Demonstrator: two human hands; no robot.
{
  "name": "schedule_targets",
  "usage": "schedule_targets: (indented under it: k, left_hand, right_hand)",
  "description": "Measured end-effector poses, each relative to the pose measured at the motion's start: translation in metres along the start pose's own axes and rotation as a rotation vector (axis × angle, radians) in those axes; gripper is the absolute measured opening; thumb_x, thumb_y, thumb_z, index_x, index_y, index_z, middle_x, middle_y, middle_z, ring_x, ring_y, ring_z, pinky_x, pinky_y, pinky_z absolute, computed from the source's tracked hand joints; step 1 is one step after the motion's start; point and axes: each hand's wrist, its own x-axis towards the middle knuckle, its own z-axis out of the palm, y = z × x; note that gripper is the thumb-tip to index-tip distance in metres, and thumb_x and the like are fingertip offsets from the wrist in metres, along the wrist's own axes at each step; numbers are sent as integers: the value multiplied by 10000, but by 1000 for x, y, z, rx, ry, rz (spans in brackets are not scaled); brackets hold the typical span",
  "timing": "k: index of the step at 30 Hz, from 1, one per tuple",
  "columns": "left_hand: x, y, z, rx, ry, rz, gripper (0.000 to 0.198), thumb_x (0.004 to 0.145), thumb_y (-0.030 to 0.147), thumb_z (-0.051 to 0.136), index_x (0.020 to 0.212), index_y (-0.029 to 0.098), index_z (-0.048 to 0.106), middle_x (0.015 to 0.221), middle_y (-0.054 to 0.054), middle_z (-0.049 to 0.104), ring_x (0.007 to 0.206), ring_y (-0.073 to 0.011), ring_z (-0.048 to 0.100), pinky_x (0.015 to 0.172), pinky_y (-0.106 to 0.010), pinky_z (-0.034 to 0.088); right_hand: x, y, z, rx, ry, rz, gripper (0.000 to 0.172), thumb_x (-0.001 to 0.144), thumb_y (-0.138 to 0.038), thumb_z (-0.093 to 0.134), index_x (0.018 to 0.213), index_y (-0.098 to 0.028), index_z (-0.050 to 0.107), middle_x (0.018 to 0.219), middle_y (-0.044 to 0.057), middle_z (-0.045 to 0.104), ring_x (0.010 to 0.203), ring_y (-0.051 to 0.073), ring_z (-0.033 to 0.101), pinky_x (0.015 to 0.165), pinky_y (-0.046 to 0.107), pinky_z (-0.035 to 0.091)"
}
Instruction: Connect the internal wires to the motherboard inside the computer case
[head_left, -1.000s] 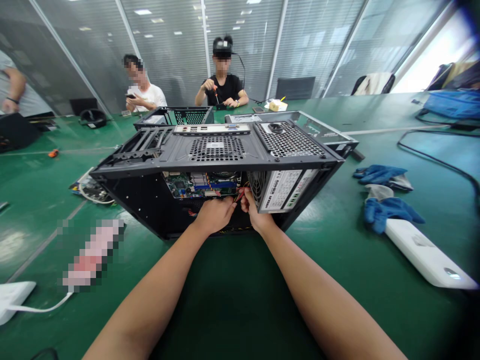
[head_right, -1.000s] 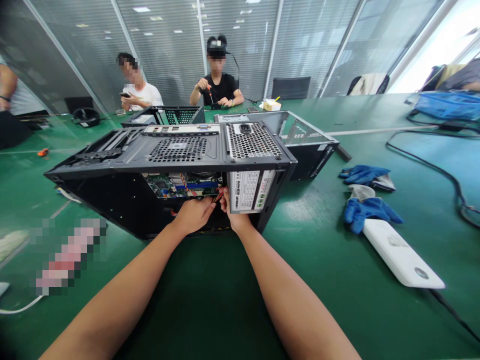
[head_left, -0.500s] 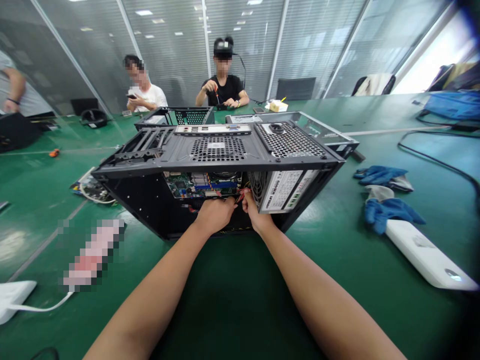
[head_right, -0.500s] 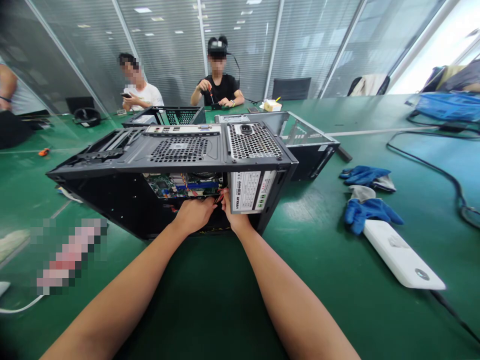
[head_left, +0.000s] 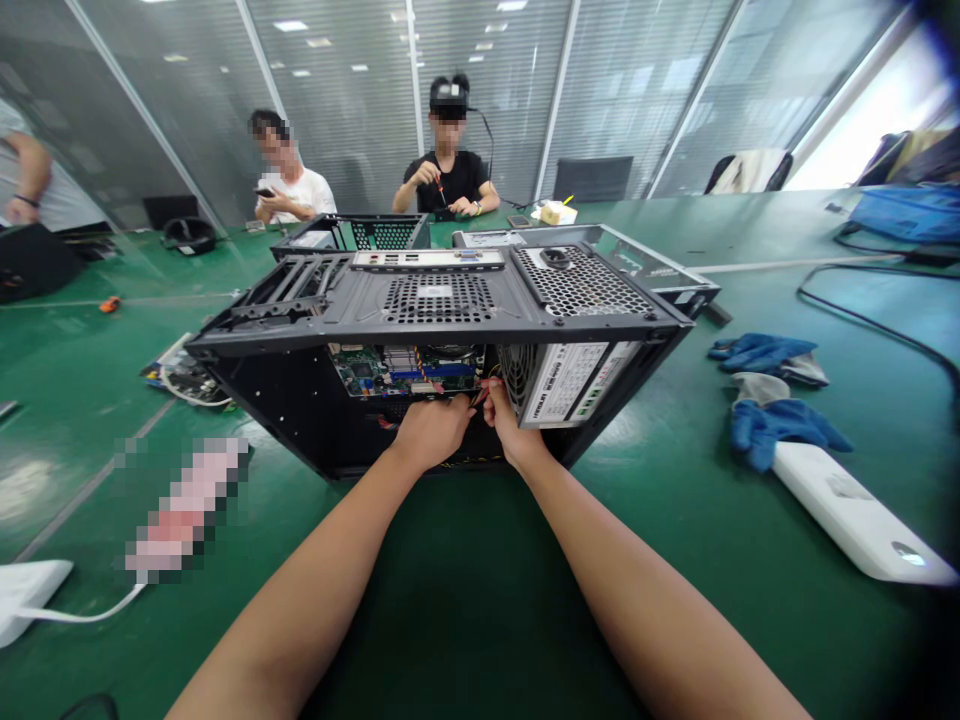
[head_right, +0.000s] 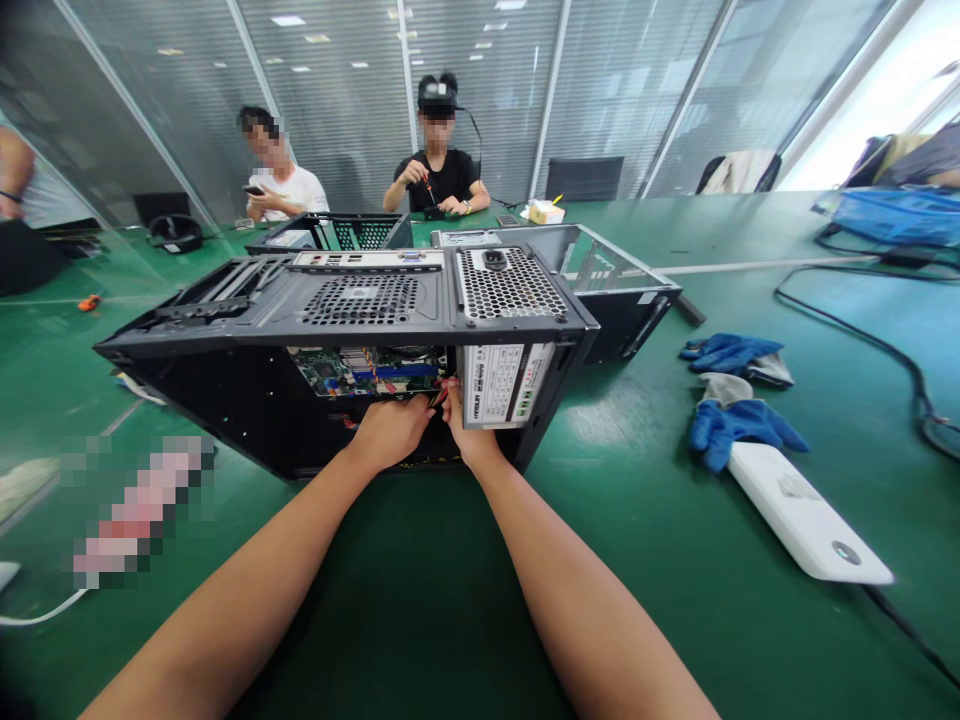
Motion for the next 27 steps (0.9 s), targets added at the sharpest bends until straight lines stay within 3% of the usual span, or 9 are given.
schedule_targets:
  k: [7, 20, 27]
  left_hand:
    - [1, -1, 2, -58, -36, -30, 360, 1006, 373, 327, 1075, 168, 615, 907, -125, 717, 838, -269, 709, 734, -363, 539]
    - [1, 3, 0, -84, -66, -63, 372, 1005, 390, 333, 1119, 190, 625, 928, -122, 720, 853, -277, 708, 743, -384, 541]
    - [0, 3, 1, -107, -49, -54, 362, 1010, 370, 316, 1066, 175, 615, 905, -121, 722, 834, -273, 713, 714, -365, 534]
  right_hand:
    - [0, 1, -1, -53, 19, -17, 535, 748, -732, 579, 808, -203, 629, 584, -37, 476, 496, 91, 433, 443, 244, 331]
    - [3, 7, -3, -101, 96, -14, 504, 738, -705, 605, 741, -201, 589, 595, -28, 514, 503, 94, 465, 457, 248, 363]
    - [0, 4, -1, -94, 58, -32, 541, 744, -743, 569, 804, -208, 612, 594, -26, 497, 516, 105, 467, 455, 251, 364]
